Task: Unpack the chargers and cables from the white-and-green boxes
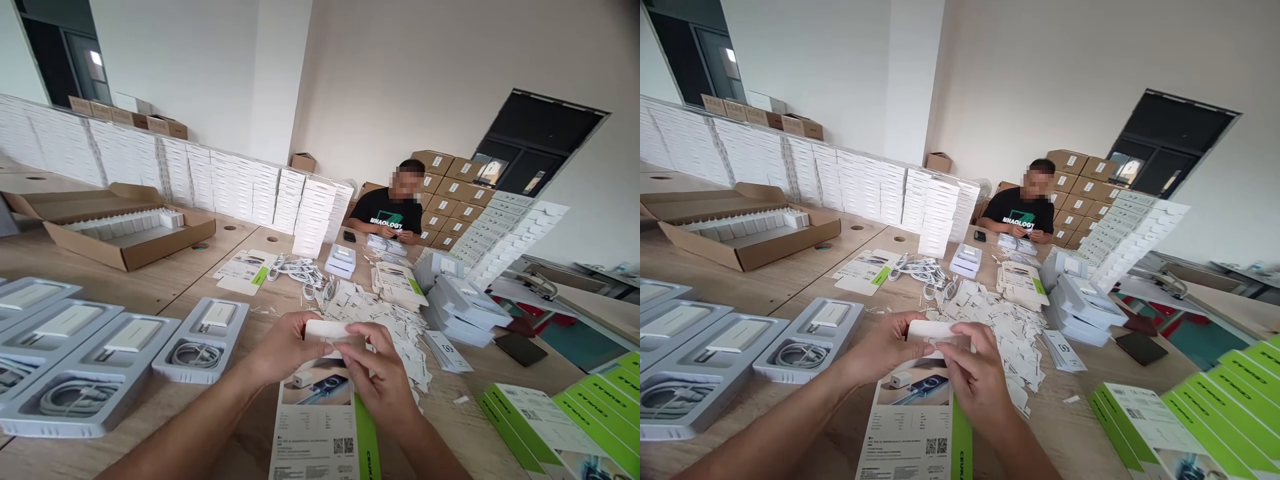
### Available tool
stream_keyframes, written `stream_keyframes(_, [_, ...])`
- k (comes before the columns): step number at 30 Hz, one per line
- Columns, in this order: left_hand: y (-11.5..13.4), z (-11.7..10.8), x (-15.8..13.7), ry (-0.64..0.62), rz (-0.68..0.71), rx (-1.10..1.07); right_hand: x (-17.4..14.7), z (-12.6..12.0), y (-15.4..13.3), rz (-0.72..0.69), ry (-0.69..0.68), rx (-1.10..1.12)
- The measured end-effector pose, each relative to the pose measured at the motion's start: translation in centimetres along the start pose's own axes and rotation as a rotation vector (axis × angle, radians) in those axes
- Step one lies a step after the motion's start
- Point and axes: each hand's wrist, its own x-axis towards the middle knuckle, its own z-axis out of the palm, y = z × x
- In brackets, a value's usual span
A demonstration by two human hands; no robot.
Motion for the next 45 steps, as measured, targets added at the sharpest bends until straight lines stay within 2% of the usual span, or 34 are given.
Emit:
stream_keyframes(6, [0.0,-0.1,-0.1,-0.026,-0.013,0.030,0.4,-0.8,0.3,0.456,-0.084,0.386])
stream_keyframes(10, [0.1,0.2,-0.4,0.001,0.011,0.110,0.3,-0.7,0.8,0.593,-0.106,0.562])
stream_keyframes(13, [0.1,0.4,-0.4,0.051,0.044,0.184,0.2,-0.6,0.9,0.644,-0.085,0.651])
stream_keyframes(18, [-0.1,0.7,-0.4,0.043,0.053,0.188,0.1,-0.7,1.0,0.696,-0.074,0.765])
stream_keyframes(26, [-0.1,1.1,-0.4,0.079,0.098,0.242,0.5,-1.0,0.3,0.725,-0.045,0.783])
stream_keyframes(33, [-0.3,1.1,-0.1,0.036,0.112,0.172,0.9,-1.3,0.3,0.730,-0.075,0.847])
stream_keyframes(36, [-0.3,0.5,-0.1,0.022,0.032,0.006,0.8,-1.3,0.8,0.737,-0.073,0.903])
stream_keyframes(38, [-0.3,0.0,-0.2,-0.033,-0.083,-0.277,0.8,-1.2,1.0,0.744,0.006,0.987])
stream_keyframes(41, [-0.7,-0.4,-0.3,-0.301,-0.254,-0.656,1.0,-1.0,1.5,0.748,0.174,1.059])
stream_keyframes(43, [-1.0,-0.3,-0.3,-0.463,-0.297,-0.735,1.1,-0.9,1.8,0.745,0.231,0.965])
stream_keyframes(45, [-1.3,0.0,-0.3,-0.513,-0.318,-0.741,1.2,-1.0,1.9,0.713,0.265,0.727])
